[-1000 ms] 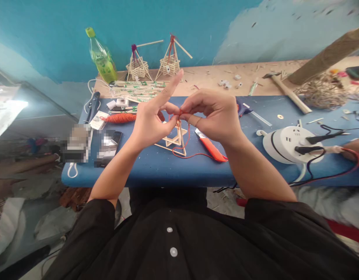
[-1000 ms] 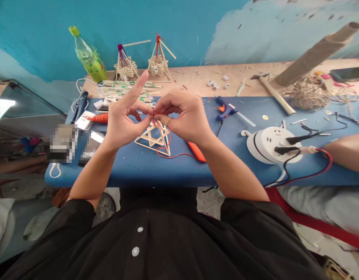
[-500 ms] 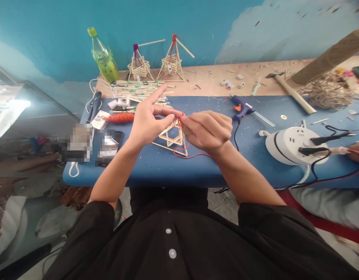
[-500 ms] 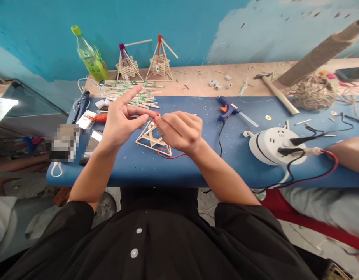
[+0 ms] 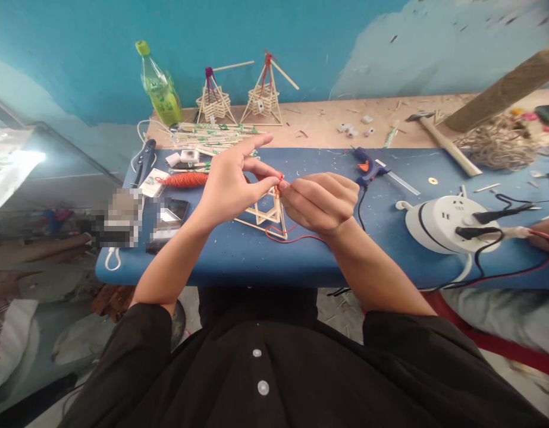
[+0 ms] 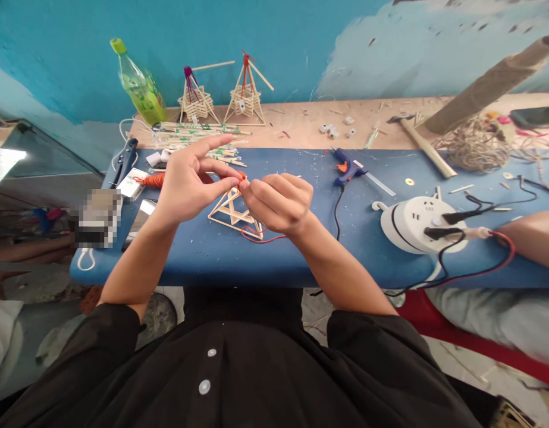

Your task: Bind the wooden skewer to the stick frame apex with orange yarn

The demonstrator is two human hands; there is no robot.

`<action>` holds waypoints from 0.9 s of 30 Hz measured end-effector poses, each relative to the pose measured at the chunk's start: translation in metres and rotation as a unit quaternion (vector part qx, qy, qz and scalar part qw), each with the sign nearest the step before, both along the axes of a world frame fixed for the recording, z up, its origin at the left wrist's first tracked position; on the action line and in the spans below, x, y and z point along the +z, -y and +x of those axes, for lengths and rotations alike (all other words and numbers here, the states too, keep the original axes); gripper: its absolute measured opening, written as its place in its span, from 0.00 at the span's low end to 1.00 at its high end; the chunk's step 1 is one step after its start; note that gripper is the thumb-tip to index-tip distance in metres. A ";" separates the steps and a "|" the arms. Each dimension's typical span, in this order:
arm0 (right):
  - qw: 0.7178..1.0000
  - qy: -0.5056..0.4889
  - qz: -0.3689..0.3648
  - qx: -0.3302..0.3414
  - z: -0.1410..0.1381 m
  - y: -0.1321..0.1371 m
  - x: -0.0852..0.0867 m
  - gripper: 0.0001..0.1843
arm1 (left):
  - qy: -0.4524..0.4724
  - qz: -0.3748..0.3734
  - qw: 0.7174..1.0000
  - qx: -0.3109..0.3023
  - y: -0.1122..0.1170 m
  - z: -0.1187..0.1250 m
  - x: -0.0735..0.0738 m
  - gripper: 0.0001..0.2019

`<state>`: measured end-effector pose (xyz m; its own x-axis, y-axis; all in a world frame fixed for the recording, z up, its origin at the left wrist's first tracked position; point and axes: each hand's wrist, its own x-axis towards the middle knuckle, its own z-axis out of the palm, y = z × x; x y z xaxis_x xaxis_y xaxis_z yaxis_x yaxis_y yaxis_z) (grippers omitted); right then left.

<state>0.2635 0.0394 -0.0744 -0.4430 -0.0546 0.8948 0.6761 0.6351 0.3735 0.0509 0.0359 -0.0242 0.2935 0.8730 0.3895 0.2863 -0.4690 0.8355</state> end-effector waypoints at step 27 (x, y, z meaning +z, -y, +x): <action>0.843 -0.296 -0.387 0.227 -0.013 0.026 -0.020 0.05 | -0.087 0.170 0.981 0.001 -0.023 0.006 -0.012 0.04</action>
